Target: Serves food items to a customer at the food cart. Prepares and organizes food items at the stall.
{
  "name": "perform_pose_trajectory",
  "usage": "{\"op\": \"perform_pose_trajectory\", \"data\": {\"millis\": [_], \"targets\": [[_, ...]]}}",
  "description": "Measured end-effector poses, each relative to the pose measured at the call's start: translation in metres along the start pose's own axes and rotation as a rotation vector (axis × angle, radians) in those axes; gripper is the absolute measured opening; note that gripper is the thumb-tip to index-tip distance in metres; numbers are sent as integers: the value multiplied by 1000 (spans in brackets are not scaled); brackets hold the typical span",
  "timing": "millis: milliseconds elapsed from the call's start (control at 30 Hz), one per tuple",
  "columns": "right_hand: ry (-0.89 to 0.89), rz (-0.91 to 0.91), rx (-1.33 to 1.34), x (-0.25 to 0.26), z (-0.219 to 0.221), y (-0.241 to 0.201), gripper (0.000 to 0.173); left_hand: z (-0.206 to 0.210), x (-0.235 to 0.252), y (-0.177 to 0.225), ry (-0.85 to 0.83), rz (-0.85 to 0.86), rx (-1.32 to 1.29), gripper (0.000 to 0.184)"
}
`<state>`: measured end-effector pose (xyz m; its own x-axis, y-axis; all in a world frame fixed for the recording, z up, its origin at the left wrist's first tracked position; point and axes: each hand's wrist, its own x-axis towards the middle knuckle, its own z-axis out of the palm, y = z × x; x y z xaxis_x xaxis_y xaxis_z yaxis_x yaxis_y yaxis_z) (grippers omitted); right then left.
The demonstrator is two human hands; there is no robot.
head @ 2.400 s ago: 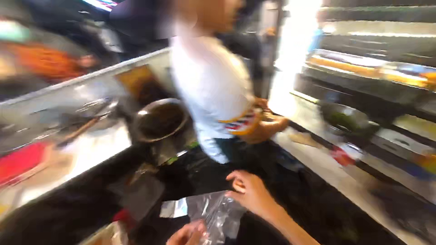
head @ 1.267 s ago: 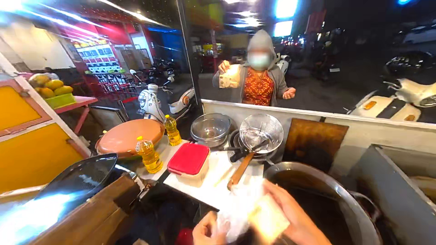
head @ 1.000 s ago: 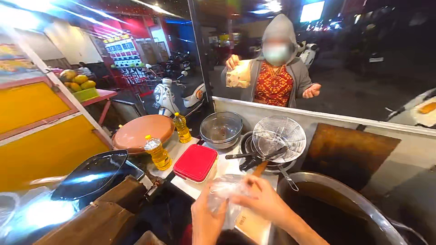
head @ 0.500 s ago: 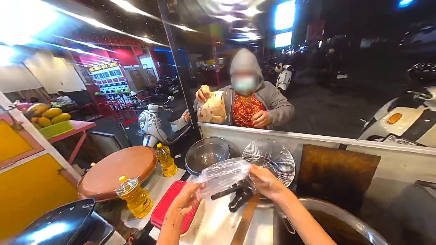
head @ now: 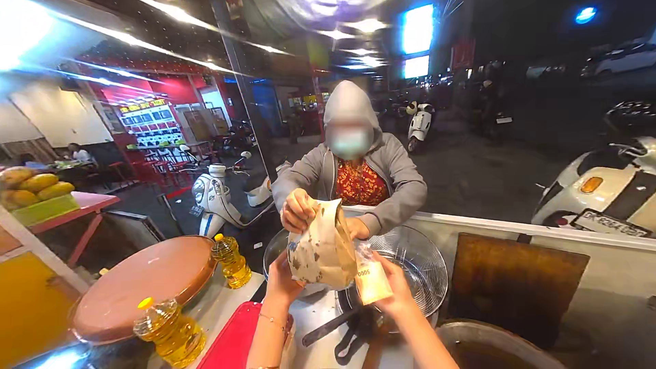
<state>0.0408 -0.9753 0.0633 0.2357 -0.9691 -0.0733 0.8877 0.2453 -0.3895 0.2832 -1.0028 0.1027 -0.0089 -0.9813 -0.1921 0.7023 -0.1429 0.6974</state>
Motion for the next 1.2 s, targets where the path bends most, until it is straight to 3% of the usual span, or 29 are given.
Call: {"op": "perform_pose_trajectory", "data": {"millis": [67,233,433,600,667,933,1033,1200], "targets": [[-11,2,-102,-1,1,-7,37,-3,-1,4,1,-10,49,41],[-3,-109,-518,-3,-2,-22,19,-23,8,1,-228,-79,190,29],[67,-184,-728,-20,17,-33,17,-5,10,1,-134,-107,529,11],[210,-337,-828,-21,27,-37,21,21,12,5,-5,-45,779,13],[250,-387,-878,-23,31,-40,32,29,15,4,29,-22,878,16],[208,-437,-944,-28,54,-52,51,59,17,5,44,19,1174,18],[245,-490,-997,-19,50,-52,58,64,20,3,59,-14,1084,23],[276,-518,-1038,-5,52,-56,58,53,39,-12,137,-119,435,6]]}}
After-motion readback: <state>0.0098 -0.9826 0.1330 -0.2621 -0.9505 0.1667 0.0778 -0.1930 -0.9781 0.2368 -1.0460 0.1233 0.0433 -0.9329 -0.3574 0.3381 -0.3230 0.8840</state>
